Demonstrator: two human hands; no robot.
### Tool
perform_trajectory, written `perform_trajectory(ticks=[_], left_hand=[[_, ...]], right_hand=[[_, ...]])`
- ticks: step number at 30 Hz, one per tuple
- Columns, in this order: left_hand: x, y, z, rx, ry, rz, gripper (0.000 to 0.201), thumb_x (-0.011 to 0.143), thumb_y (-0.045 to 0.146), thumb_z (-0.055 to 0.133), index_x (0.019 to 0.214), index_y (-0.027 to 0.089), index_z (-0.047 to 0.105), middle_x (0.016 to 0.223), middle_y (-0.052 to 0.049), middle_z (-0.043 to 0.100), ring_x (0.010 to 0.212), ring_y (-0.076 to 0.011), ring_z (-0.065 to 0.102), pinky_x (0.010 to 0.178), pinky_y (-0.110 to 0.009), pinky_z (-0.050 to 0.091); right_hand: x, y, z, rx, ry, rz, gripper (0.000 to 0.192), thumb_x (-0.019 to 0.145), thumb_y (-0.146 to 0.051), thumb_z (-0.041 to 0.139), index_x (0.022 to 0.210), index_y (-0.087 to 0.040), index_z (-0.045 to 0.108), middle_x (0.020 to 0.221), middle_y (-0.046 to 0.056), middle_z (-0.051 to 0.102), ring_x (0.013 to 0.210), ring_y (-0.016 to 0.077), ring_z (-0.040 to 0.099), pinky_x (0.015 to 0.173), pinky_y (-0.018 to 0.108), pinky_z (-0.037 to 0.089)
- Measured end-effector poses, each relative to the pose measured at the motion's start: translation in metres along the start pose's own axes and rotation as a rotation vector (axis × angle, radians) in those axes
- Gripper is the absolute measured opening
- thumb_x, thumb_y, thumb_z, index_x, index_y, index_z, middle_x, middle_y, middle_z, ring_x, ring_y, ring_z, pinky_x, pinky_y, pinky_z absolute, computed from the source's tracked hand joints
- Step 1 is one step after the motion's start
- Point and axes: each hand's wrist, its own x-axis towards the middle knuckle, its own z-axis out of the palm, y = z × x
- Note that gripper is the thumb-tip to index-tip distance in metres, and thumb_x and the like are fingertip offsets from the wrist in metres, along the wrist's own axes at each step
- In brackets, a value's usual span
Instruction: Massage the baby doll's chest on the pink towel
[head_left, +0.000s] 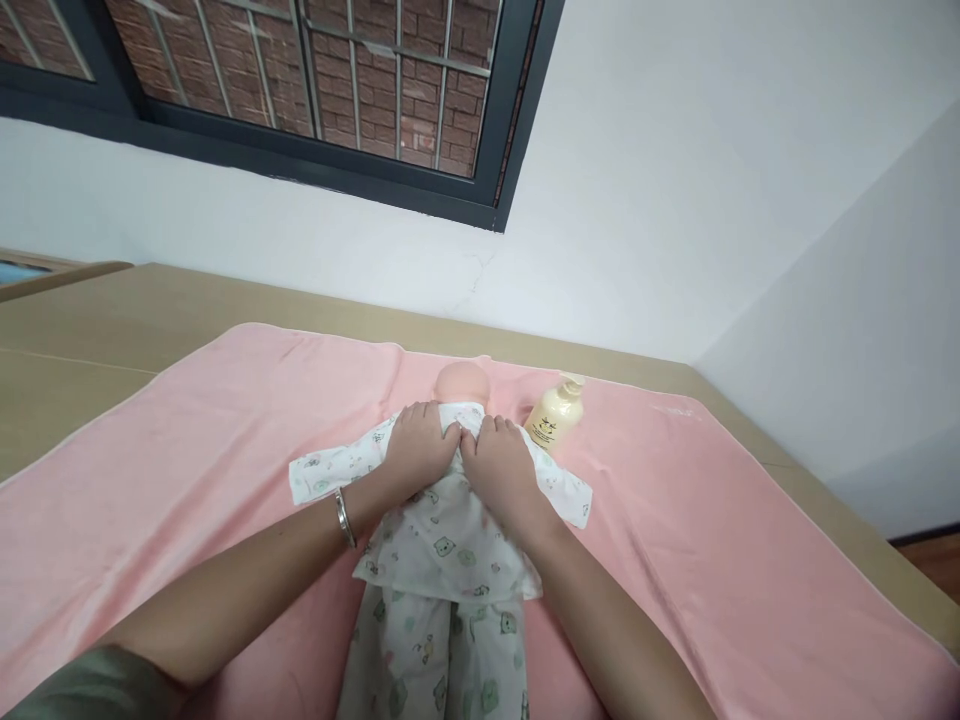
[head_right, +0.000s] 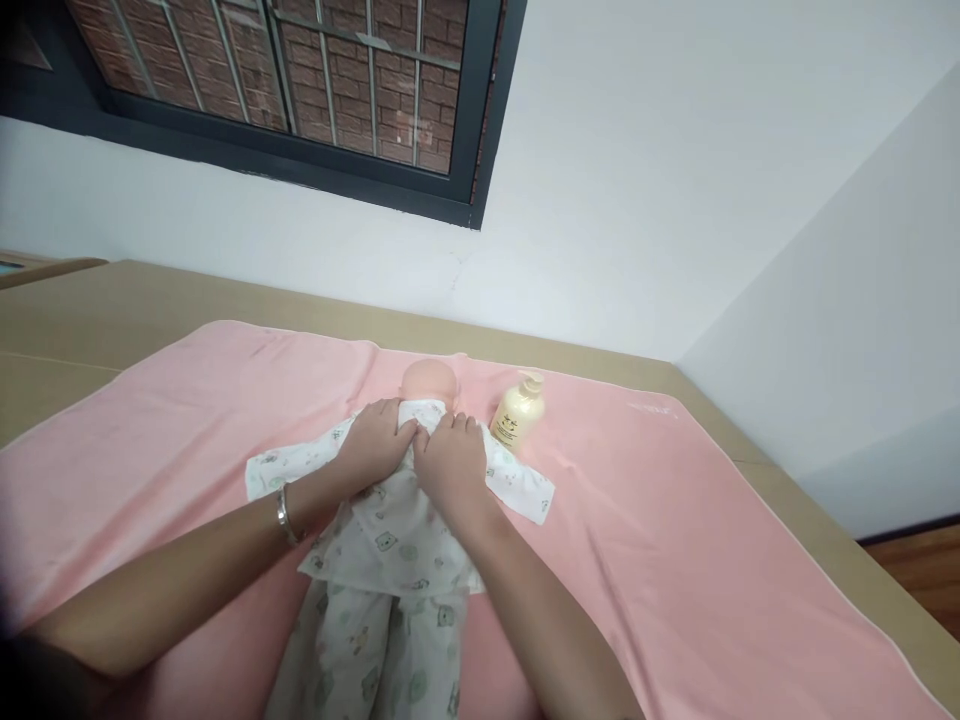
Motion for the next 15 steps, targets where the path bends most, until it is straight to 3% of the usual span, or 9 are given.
perform_trajectory(ticks=[5, 9, 12, 15], left_hand=[[-0.007, 0.003, -0.003, 0.047, 0.013, 0.117, 0.029, 0.098, 0.028, 0.040, 0.100, 0.014, 0.066, 0.100, -0.019, 0.070, 0.098, -0.0341, 0.065, 0.093, -0.048, 0.049], [-0.016, 0.009, -0.004, 0.050, 0.080, 0.177, 0.034, 0.099, 0.028, 0.039, 0.110, 0.009, 0.065, 0.106, -0.023, 0.068, 0.105, -0.0377, 0.062, 0.095, -0.051, 0.048], [-0.017, 0.010, -0.004, 0.034, 0.081, 0.172, 0.034, 0.098, 0.028, 0.041, 0.112, 0.008, 0.064, 0.108, -0.023, 0.068, 0.106, -0.0374, 0.062, 0.095, -0.050, 0.048], [-0.010, 0.007, -0.007, -0.006, 0.008, 0.122, 0.031, 0.096, 0.030, 0.043, 0.107, 0.010, 0.064, 0.105, -0.021, 0.070, 0.102, -0.0361, 0.064, 0.093, -0.049, 0.049]], right_hand=[[0.005, 0.006, 0.000, 0.052, -0.024, -0.020, 0.049, 0.107, -0.038, 0.036, 0.126, -0.003, 0.065, 0.130, 0.027, 0.067, 0.126, 0.0360, 0.059, 0.107, 0.044, 0.039], [0.021, 0.024, 0.002, 0.202, -0.086, -0.030, 0.049, 0.106, -0.046, 0.038, 0.124, -0.011, 0.068, 0.126, 0.019, 0.071, 0.120, 0.0311, 0.063, 0.099, 0.038, 0.044], [0.028, 0.033, 0.003, 0.285, -0.112, -0.052, 0.051, 0.106, -0.053, 0.037, 0.123, -0.016, 0.069, 0.125, 0.014, 0.073, 0.116, 0.0279, 0.065, 0.093, 0.034, 0.045], [0.025, 0.029, 0.003, 0.240, -0.074, -0.043, 0.050, 0.106, -0.050, 0.037, 0.123, -0.014, 0.068, 0.125, 0.015, 0.073, 0.118, 0.0283, 0.064, 0.095, 0.034, 0.044]])
